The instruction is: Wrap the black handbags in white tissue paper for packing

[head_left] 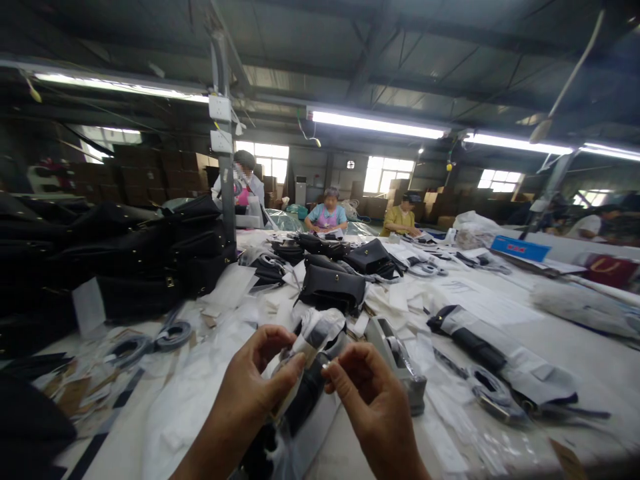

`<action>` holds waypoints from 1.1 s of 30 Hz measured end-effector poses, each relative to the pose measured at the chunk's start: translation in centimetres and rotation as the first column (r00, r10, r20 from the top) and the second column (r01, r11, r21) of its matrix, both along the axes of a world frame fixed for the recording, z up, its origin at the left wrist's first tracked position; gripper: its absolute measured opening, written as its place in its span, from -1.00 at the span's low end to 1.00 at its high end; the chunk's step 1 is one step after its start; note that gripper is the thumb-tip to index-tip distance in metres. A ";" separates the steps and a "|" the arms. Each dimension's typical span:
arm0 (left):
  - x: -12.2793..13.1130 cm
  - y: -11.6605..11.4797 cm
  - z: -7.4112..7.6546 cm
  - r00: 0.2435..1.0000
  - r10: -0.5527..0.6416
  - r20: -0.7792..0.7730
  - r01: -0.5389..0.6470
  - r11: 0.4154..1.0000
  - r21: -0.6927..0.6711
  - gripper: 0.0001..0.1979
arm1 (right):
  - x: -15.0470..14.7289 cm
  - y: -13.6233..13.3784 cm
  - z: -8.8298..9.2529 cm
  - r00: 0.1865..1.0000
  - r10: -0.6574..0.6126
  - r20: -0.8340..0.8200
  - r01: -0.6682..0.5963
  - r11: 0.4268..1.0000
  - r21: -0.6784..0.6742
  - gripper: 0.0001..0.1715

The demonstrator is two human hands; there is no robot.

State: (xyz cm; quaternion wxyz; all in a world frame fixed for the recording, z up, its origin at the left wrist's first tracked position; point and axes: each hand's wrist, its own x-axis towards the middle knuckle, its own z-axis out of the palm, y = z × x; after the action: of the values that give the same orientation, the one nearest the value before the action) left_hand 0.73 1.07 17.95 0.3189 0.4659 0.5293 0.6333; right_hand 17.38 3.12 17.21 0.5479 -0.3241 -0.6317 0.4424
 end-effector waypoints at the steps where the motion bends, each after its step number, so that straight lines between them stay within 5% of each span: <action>1: 0.0 0.0 0.0 1.000 -0.010 0.017 0.010 1.000 -0.005 -0.63 | 0.1 0.0 0.0 0.999 -0.026 0.025 0.026 1.000 -0.002 -0.71; 6: -0.7 0.3 -0.2 0.998 -0.040 0.050 0.042 0.999 -0.035 -0.64 | 1.1 -0.8 0.0 0.988 -0.120 0.092 0.118 0.993 0.026 -0.73; 12: -0.7 0.4 -0.4 0.997 -0.021 -0.078 0.024 0.999 0.031 -0.71 | 0.1 -1.6 1.2 0.997 -0.069 0.035 0.066 0.995 0.069 -0.71; 21: 0.0 -0.1 -0.6 0.965 0.068 -0.255 -0.047 0.995 0.085 -0.78 | -1.9 0.7 1.2 0.955 -0.198 0.222 0.145 0.962 0.233 -0.72; 27: -0.1 0.0 -1.4 0.917 0.149 -0.371 -0.078 0.977 0.200 -0.82 | -1.9 1.7 0.4 0.965 -0.091 0.246 0.082 0.995 0.047 -0.60; 33: -0.6 0.3 -0.9 0.827 0.192 -0.529 0.036 0.920 0.389 -0.74 | -1.9 1.7 -0.2 0.977 -0.090 0.192 0.094 0.996 -0.011 -0.57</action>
State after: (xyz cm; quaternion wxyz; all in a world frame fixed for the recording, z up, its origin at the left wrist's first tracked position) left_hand 0.13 1.34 17.07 0.0269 0.6605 0.4840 0.5734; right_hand 15.44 4.83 17.05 0.5013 -0.3995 -0.6613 0.3896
